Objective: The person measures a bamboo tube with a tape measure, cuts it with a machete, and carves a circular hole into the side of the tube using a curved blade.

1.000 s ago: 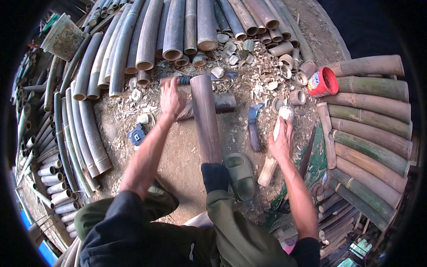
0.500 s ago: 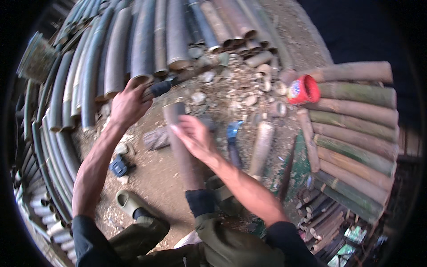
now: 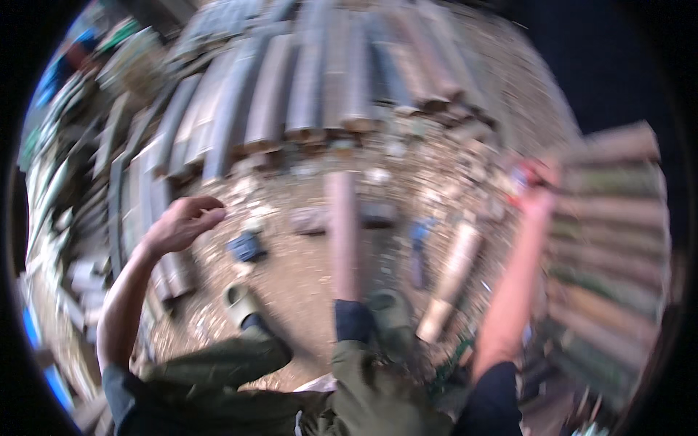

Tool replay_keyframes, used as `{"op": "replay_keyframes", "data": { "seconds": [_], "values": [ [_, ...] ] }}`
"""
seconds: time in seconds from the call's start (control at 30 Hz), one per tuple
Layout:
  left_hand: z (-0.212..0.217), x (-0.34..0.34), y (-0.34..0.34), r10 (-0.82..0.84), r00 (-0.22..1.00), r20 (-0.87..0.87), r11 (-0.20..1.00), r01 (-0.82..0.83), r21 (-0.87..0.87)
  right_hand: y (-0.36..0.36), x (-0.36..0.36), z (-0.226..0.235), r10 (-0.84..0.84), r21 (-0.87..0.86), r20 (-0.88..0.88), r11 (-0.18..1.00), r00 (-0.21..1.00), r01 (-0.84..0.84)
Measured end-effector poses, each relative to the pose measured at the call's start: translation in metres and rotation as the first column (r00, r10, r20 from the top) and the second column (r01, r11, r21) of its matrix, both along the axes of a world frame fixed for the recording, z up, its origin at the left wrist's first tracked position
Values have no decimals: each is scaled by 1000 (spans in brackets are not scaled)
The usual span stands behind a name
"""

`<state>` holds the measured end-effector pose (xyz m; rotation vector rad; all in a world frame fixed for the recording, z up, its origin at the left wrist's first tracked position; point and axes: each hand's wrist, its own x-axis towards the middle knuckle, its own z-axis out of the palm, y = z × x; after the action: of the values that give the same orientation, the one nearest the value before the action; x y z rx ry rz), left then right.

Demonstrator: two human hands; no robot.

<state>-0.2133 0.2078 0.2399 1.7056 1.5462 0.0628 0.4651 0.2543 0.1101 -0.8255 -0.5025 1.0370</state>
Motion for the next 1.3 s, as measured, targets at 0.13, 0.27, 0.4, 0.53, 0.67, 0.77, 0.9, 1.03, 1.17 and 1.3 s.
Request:
{"op": "replay_keyframes", "data": {
  "seconds": [0.13, 0.27, 0.4, 0.53, 0.67, 0.77, 0.9, 1.03, 1.17, 1.3],
  "values": [
    [-28, -184, -127, -80, 885, -459, 977, -22, -214, -54, 122, -11, 110, -134, -347, 977, 931, -165],
    [-73, -318, -291, -121, 784, -609, 914, -152, -377, -116, 88, -10, 288, -40, -176, 953, 941, -300],
    [-103, -392, -422, 351, 709, -612, 847, -519, -115, -210, -199, 53, -29, -433, 160, 896, 987, 97],
    [-198, -375, -414, 792, 508, -338, 608, -706, 364, -296, -229, -29, 158, -472, 705, 832, 691, 291],
    [-221, -368, -394, 830, 357, -429, 557, -585, 590, -355, -361, -77, 217, -530, 748, 764, 627, 368],
    [-224, -377, -379, 877, 422, -231, 481, -764, 430, -377, -428, -95, 417, -691, 667, 657, 618, 303],
    [-211, -426, -376, 853, 492, -177, 520, -770, 370, -372, -423, -133, 656, -747, 664, 567, 359, 347],
    [-242, -496, -423, 852, 96, -514, 450, -636, 627, -372, -456, -145, 667, -605, 745, 672, 6, 427],
    [-248, -521, -426, 707, 237, -666, 636, -626, 452, -368, -466, -137, 788, -704, 614, 575, -48, 418],
    [-251, -543, -415, 812, 455, -367, 570, -755, 324, -360, -454, -142, 814, -740, 575, 563, -88, 368]
  ]
}}
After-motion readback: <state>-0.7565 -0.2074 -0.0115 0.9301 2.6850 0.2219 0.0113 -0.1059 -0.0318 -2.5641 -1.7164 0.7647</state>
